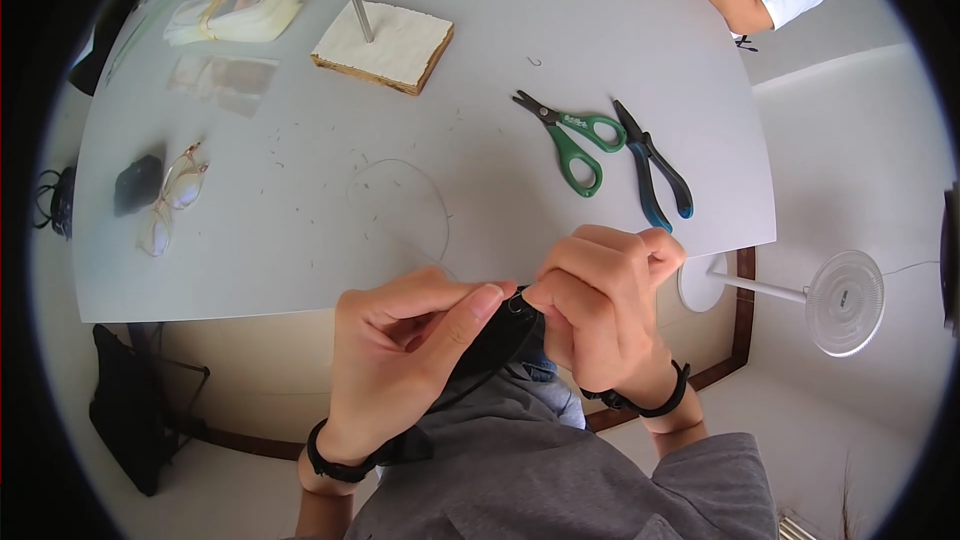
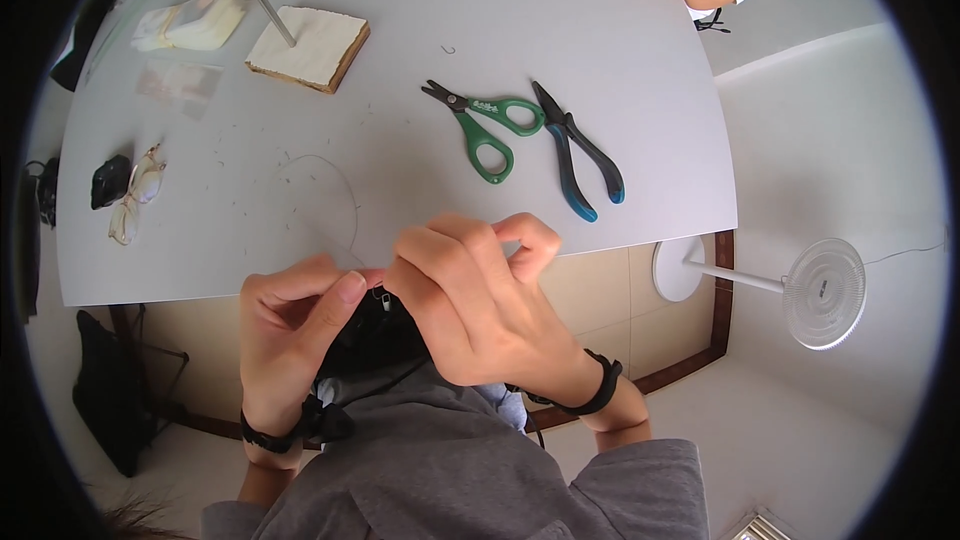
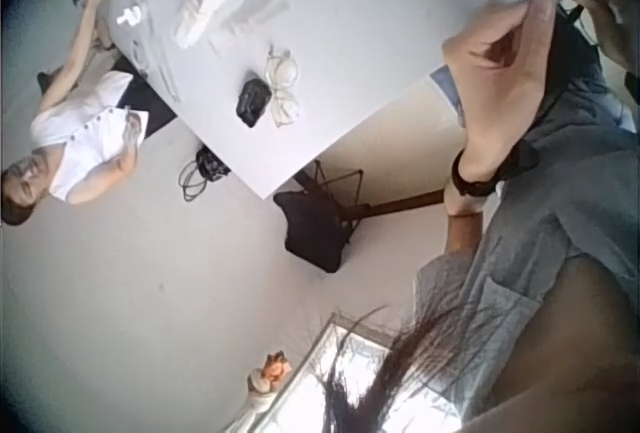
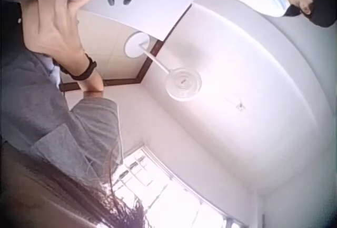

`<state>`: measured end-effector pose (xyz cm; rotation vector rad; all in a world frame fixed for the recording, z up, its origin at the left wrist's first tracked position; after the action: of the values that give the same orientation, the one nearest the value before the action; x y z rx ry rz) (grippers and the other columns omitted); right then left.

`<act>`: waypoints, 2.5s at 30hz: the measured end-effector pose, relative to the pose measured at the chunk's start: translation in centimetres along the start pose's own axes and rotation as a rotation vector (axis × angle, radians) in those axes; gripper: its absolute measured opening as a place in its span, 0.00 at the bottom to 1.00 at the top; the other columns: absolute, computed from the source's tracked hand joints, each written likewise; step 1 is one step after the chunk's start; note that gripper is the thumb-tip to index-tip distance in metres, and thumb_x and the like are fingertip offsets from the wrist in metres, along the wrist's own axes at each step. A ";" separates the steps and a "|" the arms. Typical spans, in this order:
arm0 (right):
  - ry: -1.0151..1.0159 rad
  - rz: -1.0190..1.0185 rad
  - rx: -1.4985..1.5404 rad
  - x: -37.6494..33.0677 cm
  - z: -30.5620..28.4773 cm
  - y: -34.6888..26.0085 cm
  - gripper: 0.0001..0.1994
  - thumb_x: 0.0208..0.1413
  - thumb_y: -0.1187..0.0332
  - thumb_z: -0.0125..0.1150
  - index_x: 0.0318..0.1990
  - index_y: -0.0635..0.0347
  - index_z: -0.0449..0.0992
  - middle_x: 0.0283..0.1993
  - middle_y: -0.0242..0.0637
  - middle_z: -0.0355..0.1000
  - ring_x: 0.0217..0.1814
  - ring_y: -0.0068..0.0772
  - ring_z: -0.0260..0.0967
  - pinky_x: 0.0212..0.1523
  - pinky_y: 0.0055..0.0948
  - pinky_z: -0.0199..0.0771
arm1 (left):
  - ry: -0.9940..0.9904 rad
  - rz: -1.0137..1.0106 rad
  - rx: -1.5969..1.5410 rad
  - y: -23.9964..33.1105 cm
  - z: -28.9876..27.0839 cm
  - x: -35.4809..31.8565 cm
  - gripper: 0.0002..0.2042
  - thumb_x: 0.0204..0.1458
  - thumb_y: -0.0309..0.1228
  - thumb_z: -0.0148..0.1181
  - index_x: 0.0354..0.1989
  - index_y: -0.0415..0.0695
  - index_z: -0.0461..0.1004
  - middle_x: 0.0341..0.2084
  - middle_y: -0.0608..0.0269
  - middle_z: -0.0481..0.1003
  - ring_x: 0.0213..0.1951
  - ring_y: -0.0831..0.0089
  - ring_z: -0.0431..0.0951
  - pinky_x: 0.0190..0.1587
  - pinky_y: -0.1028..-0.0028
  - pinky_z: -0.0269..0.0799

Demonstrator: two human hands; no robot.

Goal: Manually assembling or sorting small fishing tackle components at a table.

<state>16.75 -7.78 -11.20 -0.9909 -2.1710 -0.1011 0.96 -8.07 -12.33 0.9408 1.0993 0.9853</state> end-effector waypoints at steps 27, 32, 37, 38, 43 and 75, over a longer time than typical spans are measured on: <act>-0.053 0.175 0.274 0.7 0.0 0.6 0.11 0.41 0.76 0.61 0.35 0.58 0.71 0.40 0.33 0.69 0.37 0.28 0.65 0.42 0.32 0.47 | 0.008 0.085 -0.028 -0.3 0.0 0.1 0.04 0.52 0.21 0.59 0.33 0.35 0.79 0.17 0.74 0.65 0.21 0.89 0.56 0.23 0.84 0.51; -0.090 0.303 0.494 0.7 -0.4 0.9 0.10 0.46 0.79 0.61 0.37 0.62 0.72 0.37 0.42 0.71 0.39 0.36 0.65 0.43 0.28 0.63 | -0.019 0.077 -0.011 -0.2 -0.3 0.1 0.04 0.52 0.21 0.59 0.33 0.36 0.79 0.18 0.73 0.66 0.21 0.89 0.57 0.24 0.85 0.52; -0.104 0.264 0.558 1.1 0.0 0.8 0.10 0.44 0.79 0.63 0.36 0.61 0.72 0.36 0.38 0.70 0.36 0.34 0.65 0.42 0.28 0.58 | -0.018 0.091 0.042 -0.2 -0.3 0.0 0.04 0.51 0.21 0.60 0.33 0.37 0.80 0.16 0.74 0.64 0.20 0.88 0.56 0.23 0.84 0.51; -0.094 0.287 0.578 1.1 0.1 0.8 0.10 0.44 0.78 0.63 0.35 0.60 0.72 0.35 0.35 0.69 0.35 0.32 0.65 0.42 0.29 0.54 | -0.024 0.102 0.060 -0.2 -0.3 0.0 0.04 0.51 0.21 0.60 0.33 0.37 0.80 0.16 0.74 0.63 0.20 0.88 0.55 0.22 0.83 0.50; -0.122 0.257 0.578 1.2 0.4 0.8 0.09 0.44 0.79 0.63 0.34 0.60 0.71 0.35 0.34 0.69 0.34 0.33 0.64 0.41 0.29 0.55 | -0.039 0.068 0.126 0.1 -0.4 -0.2 0.03 0.52 0.21 0.58 0.30 0.34 0.78 0.19 0.69 0.69 0.23 0.85 0.62 0.25 0.82 0.54; -0.047 0.300 0.575 1.0 1.1 0.6 0.04 0.53 0.74 0.58 0.33 0.63 0.69 0.33 0.40 0.70 0.35 0.31 0.64 0.41 0.25 0.61 | 0.089 0.257 0.066 -0.6 -0.7 0.7 0.12 0.52 0.17 0.55 0.44 0.38 0.73 0.33 0.64 0.74 0.34 0.79 0.73 0.38 0.80 0.65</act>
<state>16.11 -6.34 -11.53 -0.9598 -1.8934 0.6558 0.45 -7.51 -13.26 1.1205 1.1091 1.2160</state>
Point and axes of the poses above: each hand's wrist, its own x-axis towards the middle knuckle, its own z-axis out of the palm, y = z × x, the point moved 3 cm from there along x, towards the middle knuckle
